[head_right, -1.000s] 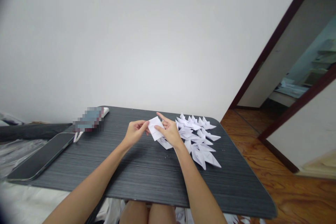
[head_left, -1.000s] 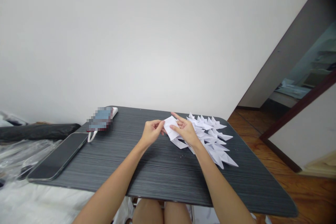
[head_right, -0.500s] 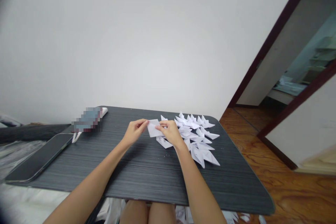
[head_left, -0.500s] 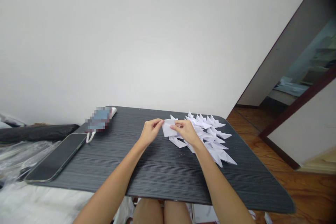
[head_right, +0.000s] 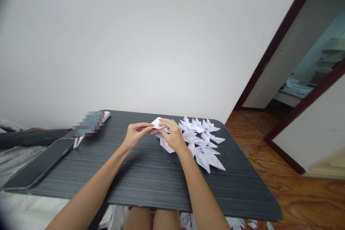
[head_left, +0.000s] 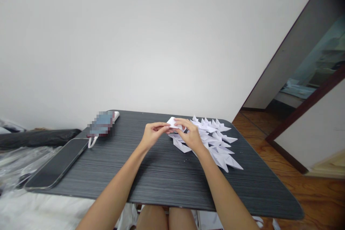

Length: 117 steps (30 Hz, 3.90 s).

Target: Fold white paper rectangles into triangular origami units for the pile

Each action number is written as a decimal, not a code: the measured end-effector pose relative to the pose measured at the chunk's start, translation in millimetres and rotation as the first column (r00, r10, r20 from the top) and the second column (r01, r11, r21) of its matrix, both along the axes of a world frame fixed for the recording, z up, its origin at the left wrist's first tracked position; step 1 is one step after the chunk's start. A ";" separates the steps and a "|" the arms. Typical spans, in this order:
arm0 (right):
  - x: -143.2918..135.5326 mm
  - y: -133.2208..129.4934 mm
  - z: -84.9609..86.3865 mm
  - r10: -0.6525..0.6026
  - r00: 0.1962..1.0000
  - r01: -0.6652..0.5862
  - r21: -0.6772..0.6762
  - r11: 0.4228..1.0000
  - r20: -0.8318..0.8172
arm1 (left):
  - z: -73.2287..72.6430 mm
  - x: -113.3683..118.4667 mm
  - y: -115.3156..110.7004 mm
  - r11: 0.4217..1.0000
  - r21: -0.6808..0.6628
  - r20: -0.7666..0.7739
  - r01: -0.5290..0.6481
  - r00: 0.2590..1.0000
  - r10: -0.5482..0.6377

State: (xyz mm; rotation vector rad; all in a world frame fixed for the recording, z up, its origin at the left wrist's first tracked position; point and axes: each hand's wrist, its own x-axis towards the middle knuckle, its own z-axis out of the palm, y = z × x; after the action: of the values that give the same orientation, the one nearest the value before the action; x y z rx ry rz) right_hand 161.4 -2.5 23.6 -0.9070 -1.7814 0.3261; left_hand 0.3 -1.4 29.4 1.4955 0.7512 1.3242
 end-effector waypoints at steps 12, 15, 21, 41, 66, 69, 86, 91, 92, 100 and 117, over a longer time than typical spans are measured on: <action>8.7 7.3 -1.0 0.125 0.981 -0.166 -0.316 0.934 -0.148 | 2.9 -1.6 -2.0 0.991 0.137 -0.186 -0.009 0.982 0.035; 9.5 10.1 -4.3 0.152 0.952 -0.243 -0.359 0.901 -0.265 | 1.2 1.1 -2.6 0.994 0.106 -0.209 -0.012 0.977 0.034; 6.6 9.9 -3.4 0.147 0.923 -0.270 -0.327 0.906 -0.355 | -6.5 7.1 -2.4 0.993 0.092 -0.145 -0.067 0.986 0.080; -2.0 9.5 -5.2 0.104 0.914 -0.206 -0.226 0.952 -0.393 | -15.9 16.0 0.3 0.997 0.003 -0.091 -0.074 0.993 0.074; -1.9 2.8 1.8 0.272 0.807 -0.531 -0.443 0.722 -0.524 | -20.3 10.8 11.0 0.987 -0.162 -0.016 0.001 1.000 -0.004; -0.2 2.6 2.7 0.308 0.801 -0.552 -0.432 0.713 -0.514 | -18.7 7.5 11.4 0.985 -0.167 0.023 0.049 0.999 -0.046; -0.1 6.8 -4.6 0.263 0.901 -0.403 -0.440 0.802 -0.345 | -9.1 1.6 7.0 0.995 0.087 -0.135 -0.038 0.990 0.050; 0.1 1.7 1.7 0.283 0.894 -0.431 -0.491 0.757 -0.348 | -7.6 0.1 5.1 0.984 0.123 -0.212 -0.131 0.965 0.155; -0.5 0.8 2.6 0.286 0.896 -0.428 -0.491 0.759 -0.338 | -7.6 -0.2 5.0 0.983 0.122 -0.219 -0.140 0.962 0.164; -3.9 -0.3 -0.4 0.284 0.901 -0.423 -0.528 0.737 -0.327 | -12.8 -1.6 8.0 0.973 0.176 -0.296 -0.151 0.935 0.198; -21.1 -13.5 3.2 0.076 0.993 -0.083 0.084 0.993 0.089 | 6.4 -23.1 12.4 0.954 0.245 -0.331 -0.173 0.910 0.250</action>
State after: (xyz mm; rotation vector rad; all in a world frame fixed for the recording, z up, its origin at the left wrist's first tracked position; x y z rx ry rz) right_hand 140.2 -16.0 26.8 -0.7993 -1.8993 0.2610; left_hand -22.8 11.0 35.7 1.9028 1.0587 1.3380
